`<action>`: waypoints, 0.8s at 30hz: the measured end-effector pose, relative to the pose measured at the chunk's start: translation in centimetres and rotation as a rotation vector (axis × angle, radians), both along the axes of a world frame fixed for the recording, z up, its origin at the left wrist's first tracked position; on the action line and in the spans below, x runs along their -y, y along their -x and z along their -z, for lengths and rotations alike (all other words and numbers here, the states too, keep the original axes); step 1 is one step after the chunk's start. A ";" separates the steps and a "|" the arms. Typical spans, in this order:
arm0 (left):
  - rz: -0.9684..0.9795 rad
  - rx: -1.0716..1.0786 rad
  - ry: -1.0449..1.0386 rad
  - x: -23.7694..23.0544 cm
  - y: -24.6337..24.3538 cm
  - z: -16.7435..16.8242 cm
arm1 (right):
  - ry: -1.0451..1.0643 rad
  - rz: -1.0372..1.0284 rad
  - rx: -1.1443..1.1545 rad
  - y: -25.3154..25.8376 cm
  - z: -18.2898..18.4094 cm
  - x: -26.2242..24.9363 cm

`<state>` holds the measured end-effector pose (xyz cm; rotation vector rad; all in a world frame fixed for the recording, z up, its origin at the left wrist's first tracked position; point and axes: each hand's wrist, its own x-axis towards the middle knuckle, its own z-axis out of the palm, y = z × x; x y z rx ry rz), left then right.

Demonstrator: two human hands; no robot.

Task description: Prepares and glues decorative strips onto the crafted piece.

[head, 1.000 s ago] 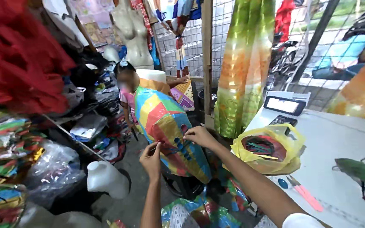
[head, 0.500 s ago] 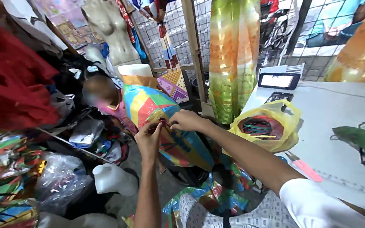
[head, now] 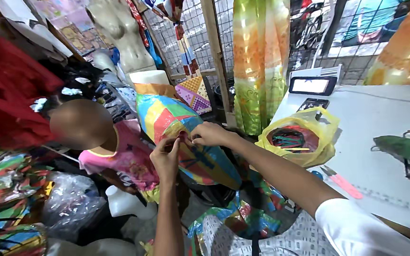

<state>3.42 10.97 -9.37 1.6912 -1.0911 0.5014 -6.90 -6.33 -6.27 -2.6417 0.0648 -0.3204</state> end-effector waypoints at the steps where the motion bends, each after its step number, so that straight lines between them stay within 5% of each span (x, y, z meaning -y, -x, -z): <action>1: 0.004 -0.002 0.045 -0.4 0.0 0.2 | -0.036 -0.002 0.044 0.3 0.2 0.2; 7: 0.097 -0.390 0.263 -4.2 1.5 1.6 | -0.329 0.082 0.267 4.2 1.6 2.7; 13: 0.203 -0.671 0.095 -5.2 5.1 6.3 | -0.689 0.205 0.407 10.9 7.0 2.2; 18: 0.394 -0.800 -0.073 0.4 9.1 8.3 | -0.881 0.507 0.420 20.4 12.6 -0.4; 24: 0.637 -0.909 -0.157 10.0 16.0 7.8 | -0.765 0.931 0.591 31.6 14.6 -2.6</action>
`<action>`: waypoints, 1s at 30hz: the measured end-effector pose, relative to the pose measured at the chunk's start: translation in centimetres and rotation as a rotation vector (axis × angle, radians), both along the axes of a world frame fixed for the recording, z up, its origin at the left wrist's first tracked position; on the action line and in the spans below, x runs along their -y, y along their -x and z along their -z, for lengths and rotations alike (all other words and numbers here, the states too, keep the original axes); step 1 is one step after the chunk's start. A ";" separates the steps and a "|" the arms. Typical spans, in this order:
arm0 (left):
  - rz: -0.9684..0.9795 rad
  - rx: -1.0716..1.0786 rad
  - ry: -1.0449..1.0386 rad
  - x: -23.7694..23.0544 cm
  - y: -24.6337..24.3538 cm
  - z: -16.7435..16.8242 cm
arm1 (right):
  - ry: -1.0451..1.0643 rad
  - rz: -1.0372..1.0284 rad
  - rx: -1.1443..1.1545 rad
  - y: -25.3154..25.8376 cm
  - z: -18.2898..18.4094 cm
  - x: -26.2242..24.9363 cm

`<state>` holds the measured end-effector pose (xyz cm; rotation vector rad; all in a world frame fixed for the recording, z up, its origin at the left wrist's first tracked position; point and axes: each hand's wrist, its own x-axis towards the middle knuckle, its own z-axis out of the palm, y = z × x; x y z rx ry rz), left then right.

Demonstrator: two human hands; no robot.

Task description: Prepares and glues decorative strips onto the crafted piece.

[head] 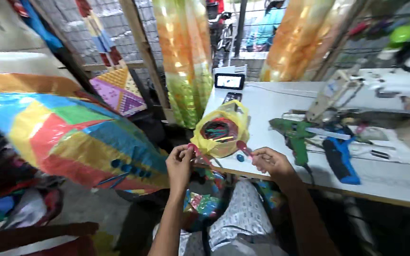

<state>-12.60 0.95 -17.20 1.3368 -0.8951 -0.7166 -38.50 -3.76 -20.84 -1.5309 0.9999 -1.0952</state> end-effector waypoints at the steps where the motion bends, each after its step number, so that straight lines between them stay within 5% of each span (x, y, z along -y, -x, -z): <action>1: 0.054 -0.028 -0.025 1.0 1.5 0.1 | -0.014 0.075 -0.004 1.4 0.2 -0.2; 8: 0.349 0.090 -0.191 3.8 7.1 3.4 | 0.059 0.330 -0.340 3.9 3.6 0.6; 17: 0.007 0.256 0.008 5.6 3.8 0.4 | 0.193 0.135 -0.226 -4.3 0.4 7.4; 24: 0.029 0.390 -0.166 8.8 0.7 1.3 | 0.422 0.054 -0.578 -10.2 1.6 11.0; 30: 0.000 0.210 0.029 6.2 1.6 -0.5 | 0.407 -0.102 -0.189 -10.2 -1.4 7.2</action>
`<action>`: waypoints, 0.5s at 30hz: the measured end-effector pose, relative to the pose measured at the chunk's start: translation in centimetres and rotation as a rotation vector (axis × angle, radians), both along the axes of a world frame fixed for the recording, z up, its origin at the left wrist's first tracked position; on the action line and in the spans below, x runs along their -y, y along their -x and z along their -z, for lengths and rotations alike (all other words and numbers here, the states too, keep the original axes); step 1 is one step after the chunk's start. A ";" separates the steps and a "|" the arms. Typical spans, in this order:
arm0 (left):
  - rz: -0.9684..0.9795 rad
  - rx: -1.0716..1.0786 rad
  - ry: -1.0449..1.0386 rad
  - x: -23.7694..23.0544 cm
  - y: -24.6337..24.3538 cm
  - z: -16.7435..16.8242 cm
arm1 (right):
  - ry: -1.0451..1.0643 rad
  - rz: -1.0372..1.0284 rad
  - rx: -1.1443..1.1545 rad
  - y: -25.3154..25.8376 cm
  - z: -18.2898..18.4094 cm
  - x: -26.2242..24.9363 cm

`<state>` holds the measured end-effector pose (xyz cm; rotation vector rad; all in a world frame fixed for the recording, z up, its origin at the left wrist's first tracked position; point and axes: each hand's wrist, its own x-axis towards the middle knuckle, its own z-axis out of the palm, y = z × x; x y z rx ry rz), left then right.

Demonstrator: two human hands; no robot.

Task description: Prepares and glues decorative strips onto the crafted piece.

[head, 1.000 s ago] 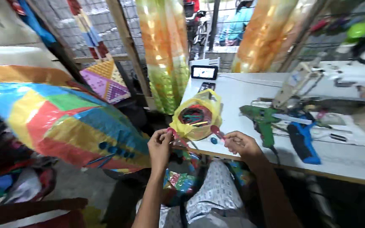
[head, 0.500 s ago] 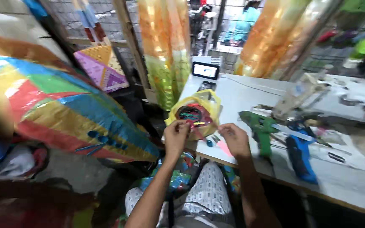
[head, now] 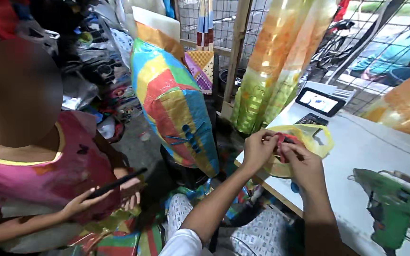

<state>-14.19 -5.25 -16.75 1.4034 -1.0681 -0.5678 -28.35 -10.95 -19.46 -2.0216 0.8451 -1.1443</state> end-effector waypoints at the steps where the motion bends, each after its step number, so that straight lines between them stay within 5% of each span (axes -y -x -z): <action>1: 0.006 -0.052 0.021 -0.6 0.1 -0.2 | -0.017 -0.042 0.055 -0.2 -0.3 -0.5; 9: 0.069 -0.219 0.057 -6.3 -0.3 0.3 | -0.121 -0.166 0.163 -1.6 -1.0 -5.2; 15: 0.134 -0.034 -0.139 -13.1 -2.2 6.4 | -0.237 -0.365 -0.271 0.8 1.9 -9.7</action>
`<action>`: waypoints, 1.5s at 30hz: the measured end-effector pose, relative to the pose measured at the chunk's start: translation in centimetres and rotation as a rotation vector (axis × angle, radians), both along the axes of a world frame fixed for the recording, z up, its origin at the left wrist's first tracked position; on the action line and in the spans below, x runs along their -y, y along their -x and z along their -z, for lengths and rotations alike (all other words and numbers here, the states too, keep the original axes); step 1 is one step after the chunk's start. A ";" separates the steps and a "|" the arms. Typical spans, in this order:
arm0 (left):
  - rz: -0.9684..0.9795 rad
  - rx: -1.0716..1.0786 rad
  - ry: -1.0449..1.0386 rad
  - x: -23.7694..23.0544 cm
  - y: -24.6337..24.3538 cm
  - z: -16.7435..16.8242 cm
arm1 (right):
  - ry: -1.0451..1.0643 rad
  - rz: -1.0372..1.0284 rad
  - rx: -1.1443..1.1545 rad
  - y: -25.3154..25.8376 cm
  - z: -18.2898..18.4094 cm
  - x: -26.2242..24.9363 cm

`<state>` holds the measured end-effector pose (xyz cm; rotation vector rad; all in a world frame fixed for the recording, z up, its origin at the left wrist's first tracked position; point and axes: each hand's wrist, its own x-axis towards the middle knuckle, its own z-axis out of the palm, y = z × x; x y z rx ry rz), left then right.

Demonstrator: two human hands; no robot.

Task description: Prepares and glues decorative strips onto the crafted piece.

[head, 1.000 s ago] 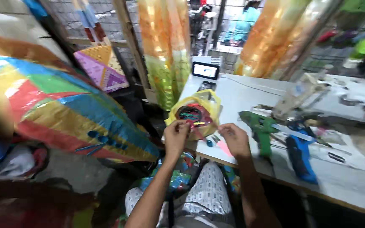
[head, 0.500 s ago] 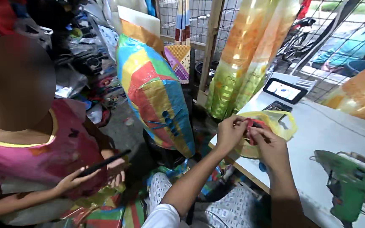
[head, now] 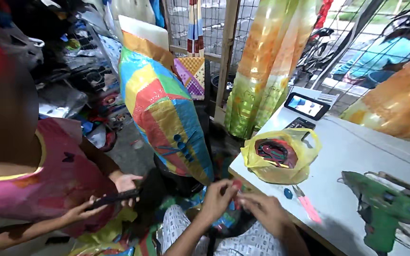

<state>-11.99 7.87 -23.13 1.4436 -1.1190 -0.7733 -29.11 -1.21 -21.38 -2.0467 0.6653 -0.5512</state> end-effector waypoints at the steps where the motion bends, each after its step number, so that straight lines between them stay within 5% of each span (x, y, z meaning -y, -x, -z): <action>1: 0.057 0.013 -0.073 -1.4 -0.1 0.8 | -0.013 0.029 0.010 0.3 1.0 -0.2; 6: 0.115 -0.048 -0.239 -4.9 0.9 3.5 | -0.141 -0.227 -0.100 0.3 2.8 -0.2; 13: 0.050 0.065 -0.141 -2.8 0.4 -0.7 | -0.156 0.117 0.201 -1.0 0.9 -0.7; 24: 0.257 0.251 -0.363 -5.3 0.5 4.1 | -0.248 -0.149 -0.114 0.9 4.4 -2.6; 29: 0.174 0.251 -0.252 -5.1 1.0 4.0 | -0.399 -0.114 -0.075 0.8 4.5 -2.0; 38: 0.052 0.557 -0.101 -3.2 0.6 1.7 | -0.195 -0.102 -0.089 0.0 1.7 -0.7; 45: 0.100 0.657 -0.226 -3.9 1.1 0.1 | -0.136 -0.070 -0.114 -0.2 2.0 -1.6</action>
